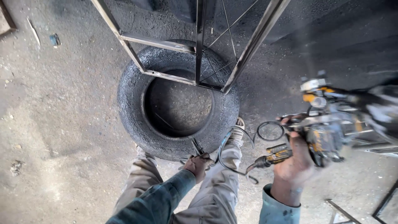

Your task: Spray painting a metal gate frame using a pneumatic spray gun in a workshop environment.

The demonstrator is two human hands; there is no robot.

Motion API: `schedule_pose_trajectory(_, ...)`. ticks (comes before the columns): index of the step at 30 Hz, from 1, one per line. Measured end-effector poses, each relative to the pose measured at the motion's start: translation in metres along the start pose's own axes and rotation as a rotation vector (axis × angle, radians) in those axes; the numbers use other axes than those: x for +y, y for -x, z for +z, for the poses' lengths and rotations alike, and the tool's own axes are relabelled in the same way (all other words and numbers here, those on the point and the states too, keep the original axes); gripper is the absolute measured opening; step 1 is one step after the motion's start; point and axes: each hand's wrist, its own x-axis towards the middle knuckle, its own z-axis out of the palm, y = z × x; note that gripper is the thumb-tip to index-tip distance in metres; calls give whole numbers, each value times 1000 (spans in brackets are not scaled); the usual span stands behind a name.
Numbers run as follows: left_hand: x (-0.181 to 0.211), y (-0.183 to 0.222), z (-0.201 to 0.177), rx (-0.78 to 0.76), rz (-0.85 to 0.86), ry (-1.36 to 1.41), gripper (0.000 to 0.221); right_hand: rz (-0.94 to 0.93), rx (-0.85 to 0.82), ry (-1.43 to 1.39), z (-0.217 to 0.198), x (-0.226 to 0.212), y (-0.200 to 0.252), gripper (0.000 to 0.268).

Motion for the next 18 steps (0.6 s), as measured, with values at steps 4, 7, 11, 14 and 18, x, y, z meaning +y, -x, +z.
schedule_pose_trajectory(4,6,3,0,3,27,90,45,300,16,-144,12,27,28,24)
schedule_pose_trajectory(7,10,5,-5,-28,27,107,45,374,78,-12,8,53,51,19)
schedule_pose_trajectory(11,8,9,5,-192,-29,65,58,442,261,321,-21,101,82,33)
schedule_pose_trajectory(14,-6,13,23,-177,5,32,58,-301,-356,1337,-92,172,118,20)
schedule_pose_trajectory(18,-6,7,18,-277,-18,-12,61,-123,-309,1146,-103,237,130,18)
